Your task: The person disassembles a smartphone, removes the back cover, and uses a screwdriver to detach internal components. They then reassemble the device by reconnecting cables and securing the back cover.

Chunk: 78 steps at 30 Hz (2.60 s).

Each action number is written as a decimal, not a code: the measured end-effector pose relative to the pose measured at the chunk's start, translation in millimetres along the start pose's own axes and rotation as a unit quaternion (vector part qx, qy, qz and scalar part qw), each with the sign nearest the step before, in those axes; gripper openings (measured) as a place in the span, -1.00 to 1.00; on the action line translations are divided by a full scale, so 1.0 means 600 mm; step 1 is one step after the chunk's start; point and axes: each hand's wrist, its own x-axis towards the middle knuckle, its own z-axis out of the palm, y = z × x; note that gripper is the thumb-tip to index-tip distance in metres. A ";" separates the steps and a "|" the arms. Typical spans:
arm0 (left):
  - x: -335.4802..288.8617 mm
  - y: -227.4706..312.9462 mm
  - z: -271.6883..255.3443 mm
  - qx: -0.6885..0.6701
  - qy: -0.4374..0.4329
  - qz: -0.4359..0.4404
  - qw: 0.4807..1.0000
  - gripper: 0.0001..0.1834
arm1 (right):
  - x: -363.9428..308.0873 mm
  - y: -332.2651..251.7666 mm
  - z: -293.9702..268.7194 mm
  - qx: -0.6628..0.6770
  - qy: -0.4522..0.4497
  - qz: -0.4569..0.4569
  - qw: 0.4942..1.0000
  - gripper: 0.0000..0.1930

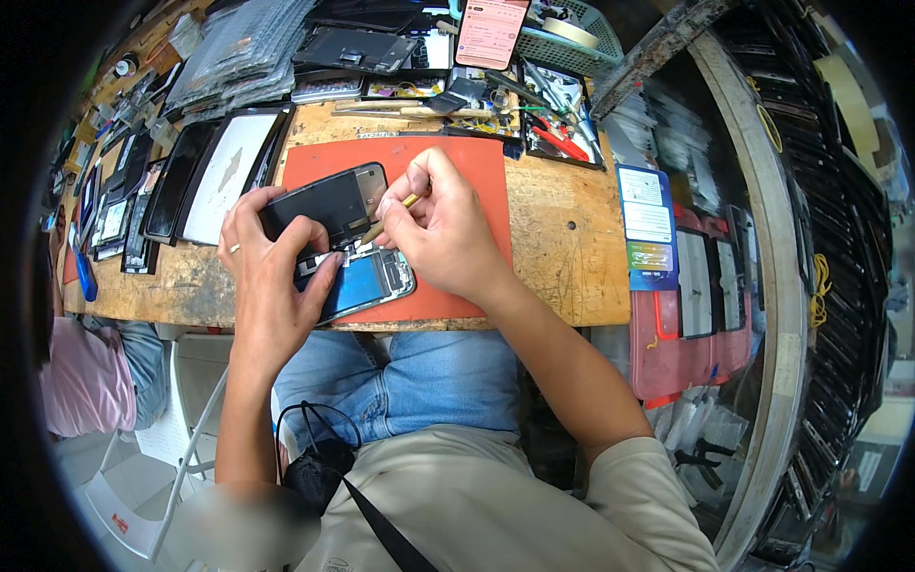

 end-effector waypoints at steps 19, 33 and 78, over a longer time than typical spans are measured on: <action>-0.004 -0.021 -0.010 -0.063 0.021 0.020 0.998 -0.78 | -0.010 -0.021 0.029 -0.217 -0.025 -0.186 0.958 -0.73; -0.008 -0.031 -0.005 -0.052 0.056 0.073 0.994 -0.81 | 0.000 -0.038 0.037 -0.287 -0.073 -0.212 0.931 -0.73; -0.032 -0.031 0.006 -0.126 0.083 0.022 0.988 -0.81 | 0.016 -0.101 0.063 -0.440 -0.163 -0.196 0.861 -0.71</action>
